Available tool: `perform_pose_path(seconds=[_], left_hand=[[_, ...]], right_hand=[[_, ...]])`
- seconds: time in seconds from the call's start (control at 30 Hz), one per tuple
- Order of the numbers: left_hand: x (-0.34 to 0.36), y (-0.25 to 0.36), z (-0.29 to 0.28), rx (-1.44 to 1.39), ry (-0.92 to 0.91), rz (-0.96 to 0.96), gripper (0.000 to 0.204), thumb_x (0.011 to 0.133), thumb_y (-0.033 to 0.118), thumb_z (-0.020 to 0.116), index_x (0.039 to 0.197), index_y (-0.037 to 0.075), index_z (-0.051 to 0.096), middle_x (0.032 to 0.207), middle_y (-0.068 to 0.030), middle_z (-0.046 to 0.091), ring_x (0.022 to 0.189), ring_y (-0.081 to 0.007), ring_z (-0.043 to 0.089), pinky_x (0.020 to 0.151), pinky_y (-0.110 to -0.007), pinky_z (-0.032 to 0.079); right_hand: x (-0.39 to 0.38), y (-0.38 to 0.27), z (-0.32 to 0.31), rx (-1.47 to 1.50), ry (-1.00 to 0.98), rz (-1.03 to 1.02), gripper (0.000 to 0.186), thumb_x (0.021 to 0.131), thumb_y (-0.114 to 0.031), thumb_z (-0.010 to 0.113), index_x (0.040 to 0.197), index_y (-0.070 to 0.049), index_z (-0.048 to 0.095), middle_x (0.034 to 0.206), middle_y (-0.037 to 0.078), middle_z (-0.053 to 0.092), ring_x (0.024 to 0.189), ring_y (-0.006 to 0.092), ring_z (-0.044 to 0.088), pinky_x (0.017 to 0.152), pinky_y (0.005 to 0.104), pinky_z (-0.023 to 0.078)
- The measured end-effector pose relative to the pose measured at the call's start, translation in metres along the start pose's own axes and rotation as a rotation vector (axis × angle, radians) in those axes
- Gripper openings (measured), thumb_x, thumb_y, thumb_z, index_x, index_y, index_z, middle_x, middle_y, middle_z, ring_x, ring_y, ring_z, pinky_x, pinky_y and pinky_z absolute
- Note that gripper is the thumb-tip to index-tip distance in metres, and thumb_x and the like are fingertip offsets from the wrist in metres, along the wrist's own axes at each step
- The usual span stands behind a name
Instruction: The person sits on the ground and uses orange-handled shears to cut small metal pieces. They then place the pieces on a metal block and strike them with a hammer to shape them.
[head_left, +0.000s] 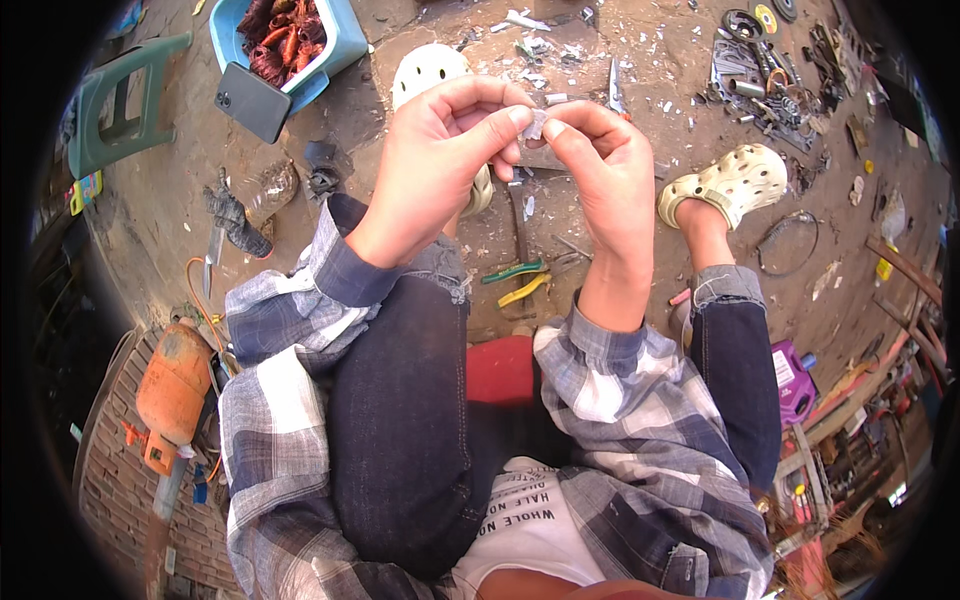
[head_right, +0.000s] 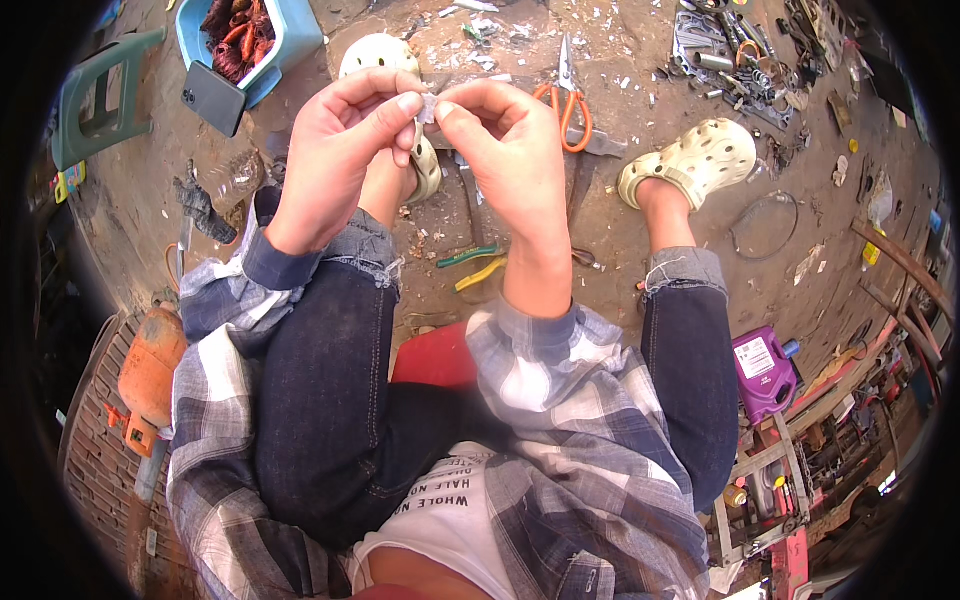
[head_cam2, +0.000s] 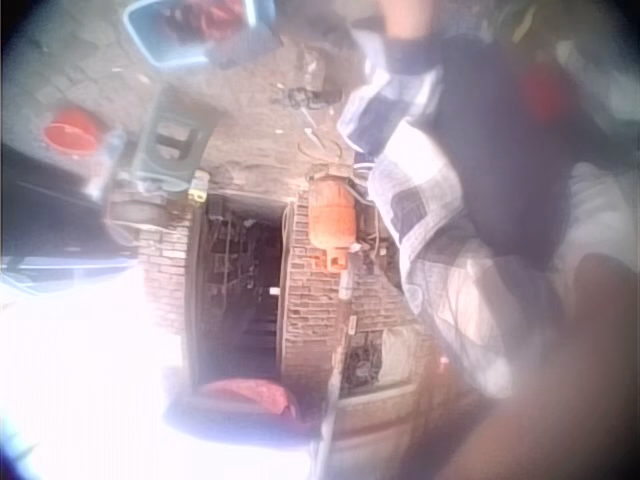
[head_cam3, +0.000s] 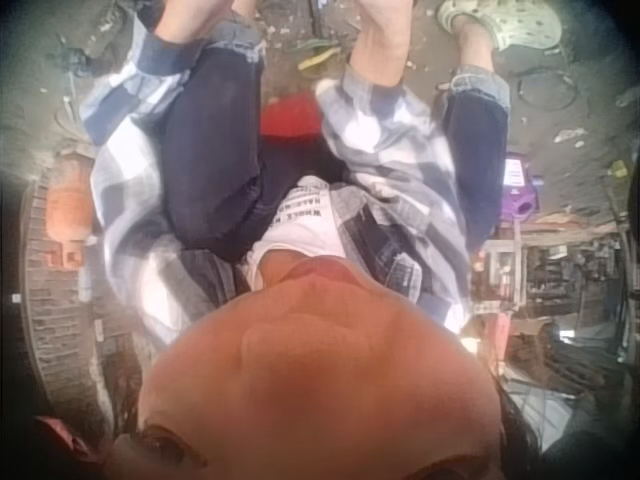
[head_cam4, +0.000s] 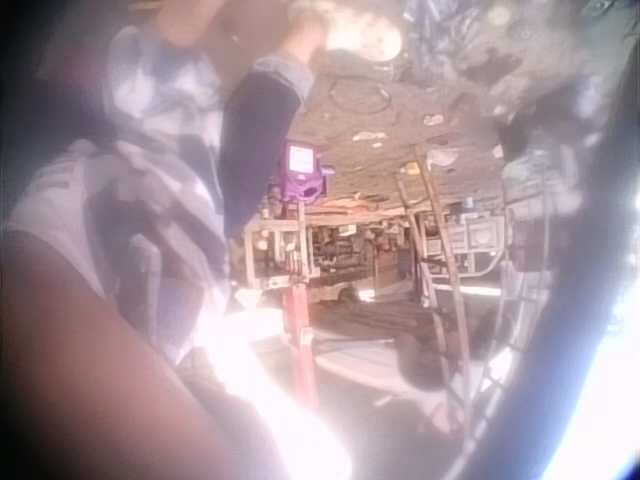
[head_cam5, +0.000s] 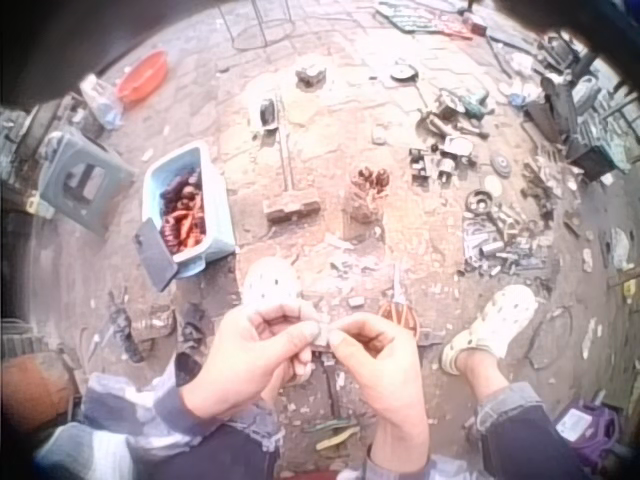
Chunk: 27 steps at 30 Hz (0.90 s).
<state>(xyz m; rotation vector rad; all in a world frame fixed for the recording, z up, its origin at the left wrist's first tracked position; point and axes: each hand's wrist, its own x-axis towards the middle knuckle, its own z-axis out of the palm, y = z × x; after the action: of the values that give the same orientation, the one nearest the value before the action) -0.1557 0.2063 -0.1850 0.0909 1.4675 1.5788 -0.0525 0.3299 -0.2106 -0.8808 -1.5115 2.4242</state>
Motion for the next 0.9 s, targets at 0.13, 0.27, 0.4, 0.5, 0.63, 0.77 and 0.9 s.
perform_pose_path(seconds=[0.13, 0.27, 0.4, 0.5, 0.63, 0.77, 0.9], left_hand=[[-0.002, 0.003, 0.002, -0.028, -0.030, 0.005, 0.015, 0.090, 0.009, 0.060, 0.100, -0.001, 0.061, 0.073, -0.0016, 0.059, 0.064, -0.0071, 0.054, 0.060, -0.019, 0.045], [-0.001, 0.000, -0.001, -0.149, -0.016, -0.049, 0.015, 0.090, 0.009, 0.059, 0.101, -0.001, 0.060, 0.077, -0.0024, 0.060, 0.067, -0.0077, 0.056, 0.062, -0.020, 0.046], [0.000, -0.003, -0.001, -0.217, 0.019, -0.043, 0.015, 0.090, 0.009, 0.059, 0.102, -0.001, 0.059, 0.082, -0.0031, 0.061, 0.071, -0.0083, 0.056, 0.063, -0.022, 0.048], [-0.001, 0.000, -0.001, -0.206, 0.007, -0.040, 0.015, 0.090, 0.008, 0.059, 0.102, -0.001, 0.059, 0.084, -0.0035, 0.061, 0.073, -0.0090, 0.058, 0.065, -0.022, 0.049], [-0.002, 0.001, 0.000, -0.198, -0.051, -0.032, 0.016, 0.089, 0.007, 0.060, 0.103, -0.001, 0.059, 0.085, -0.0042, 0.062, 0.075, -0.0098, 0.060, 0.068, -0.022, 0.051], [-0.002, 0.003, -0.012, -0.237, -0.165, -0.134, 0.018, 0.089, 0.007, 0.061, 0.105, 0.000, 0.059, 0.087, -0.0041, 0.063, 0.075, -0.0095, 0.060, 0.069, -0.022, 0.051], [-0.001, 0.006, -0.018, -0.233, -0.214, -0.239, 0.017, 0.089, 0.008, 0.061, 0.104, 0.000, 0.060, 0.089, -0.0032, 0.064, 0.075, -0.0082, 0.060, 0.070, -0.021, 0.050]], right_hand=[[0.000, 0.005, -0.001, 0.048, -0.005, -0.006, 0.012, 0.086, -0.007, 0.061, 0.093, 0.003, 0.064, 0.084, 0.002, 0.064, 0.076, 0.0056, 0.057, 0.068, 0.0204, 0.045], [0.000, 0.008, 0.001, 0.121, -0.014, -0.013, 0.014, 0.087, -0.008, 0.063, 0.096, 0.002, 0.063, 0.087, 0.003, 0.065, 0.080, 0.0069, 0.058, 0.072, 0.0209, 0.046], [-0.002, 0.008, 0.010, 0.212, 0.011, -0.011, 0.016, 0.086, -0.009, 0.065, 0.097, 0.002, 0.063, 0.089, 0.004, 0.065, 0.083, 0.0086, 0.060, 0.077, 0.0221, 0.047], [0.000, 0.012, 0.007, 0.253, -0.003, -0.004, 0.016, 0.086, -0.010, 0.066, 0.097, 0.002, 0.063, 0.089, 0.004, 0.066, 0.084, 0.0089, 0.060, 0.078, 0.0225, 0.047], [0.000, 0.013, 0.003, 0.301, -0.027, 0.032, 0.016, 0.086, -0.010, 0.066, 0.097, 0.001, 0.062, 0.090, 0.004, 0.065, 0.083, 0.0088, 0.060, 0.077, 0.0224, 0.047], [-0.001, 0.018, -0.005, 0.374, -0.166, 0.126, 0.017, 0.087, -0.011, 0.066, 0.098, 0.001, 0.062, 0.090, 0.004, 0.065, 0.082, 0.0082, 0.059, 0.077, 0.0221, 0.047], [-0.003, 0.019, -0.006, 0.391, -0.209, 0.144, 0.019, 0.087, -0.012, 0.066, 0.099, 0.001, 0.062, 0.090, 0.004, 0.065, 0.082, 0.0077, 0.059, 0.077, 0.0218, 0.047]])
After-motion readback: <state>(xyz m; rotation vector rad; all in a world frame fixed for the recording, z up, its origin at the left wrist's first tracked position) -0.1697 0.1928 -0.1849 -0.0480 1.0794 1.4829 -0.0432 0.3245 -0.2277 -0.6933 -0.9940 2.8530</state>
